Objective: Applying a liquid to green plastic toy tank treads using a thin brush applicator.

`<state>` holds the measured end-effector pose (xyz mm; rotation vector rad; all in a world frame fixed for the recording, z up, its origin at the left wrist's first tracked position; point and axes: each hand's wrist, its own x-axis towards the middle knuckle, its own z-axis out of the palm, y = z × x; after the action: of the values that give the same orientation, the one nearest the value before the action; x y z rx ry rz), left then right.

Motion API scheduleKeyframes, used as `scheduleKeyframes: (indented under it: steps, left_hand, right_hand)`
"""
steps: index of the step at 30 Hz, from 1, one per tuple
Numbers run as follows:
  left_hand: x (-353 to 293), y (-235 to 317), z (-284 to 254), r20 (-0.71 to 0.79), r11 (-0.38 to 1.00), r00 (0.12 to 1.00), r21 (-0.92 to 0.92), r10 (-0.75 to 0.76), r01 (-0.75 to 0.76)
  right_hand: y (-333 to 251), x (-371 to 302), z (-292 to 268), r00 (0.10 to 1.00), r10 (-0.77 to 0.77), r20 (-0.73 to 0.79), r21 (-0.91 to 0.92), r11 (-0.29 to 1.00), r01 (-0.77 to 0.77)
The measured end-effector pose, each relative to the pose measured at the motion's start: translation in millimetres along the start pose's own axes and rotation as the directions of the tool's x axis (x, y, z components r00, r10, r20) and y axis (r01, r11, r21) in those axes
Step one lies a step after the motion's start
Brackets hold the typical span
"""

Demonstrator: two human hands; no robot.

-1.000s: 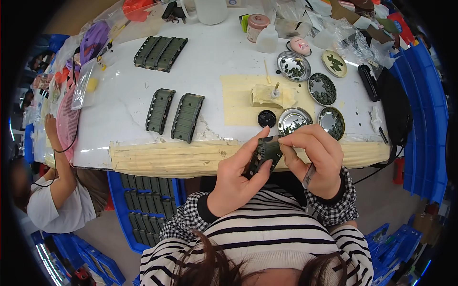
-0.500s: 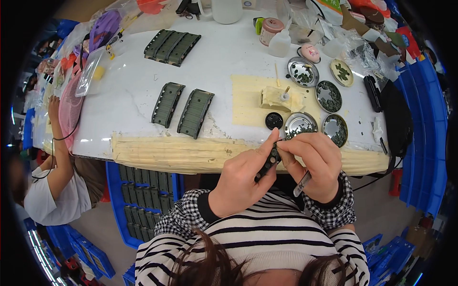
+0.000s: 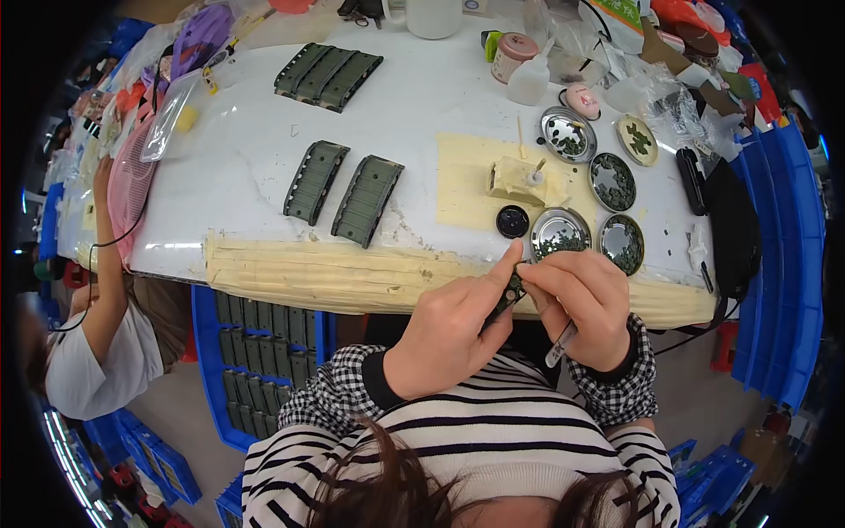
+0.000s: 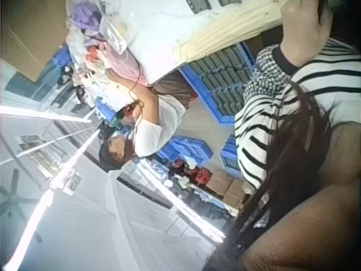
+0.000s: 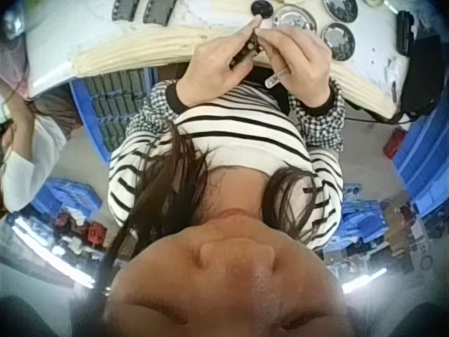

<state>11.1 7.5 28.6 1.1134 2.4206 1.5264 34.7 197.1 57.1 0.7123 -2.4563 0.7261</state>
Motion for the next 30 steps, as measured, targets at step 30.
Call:
scheduleKeyframes:
  steps: [30]
  left_hand:
    - [5, -27, -1, 0.358, -0.191, 0.883, -0.931, -0.303, 0.312]
  right_hand:
    - [36, 35, -4, 0.859, 0.428, -0.283, 0.236, 0.898, -0.37]
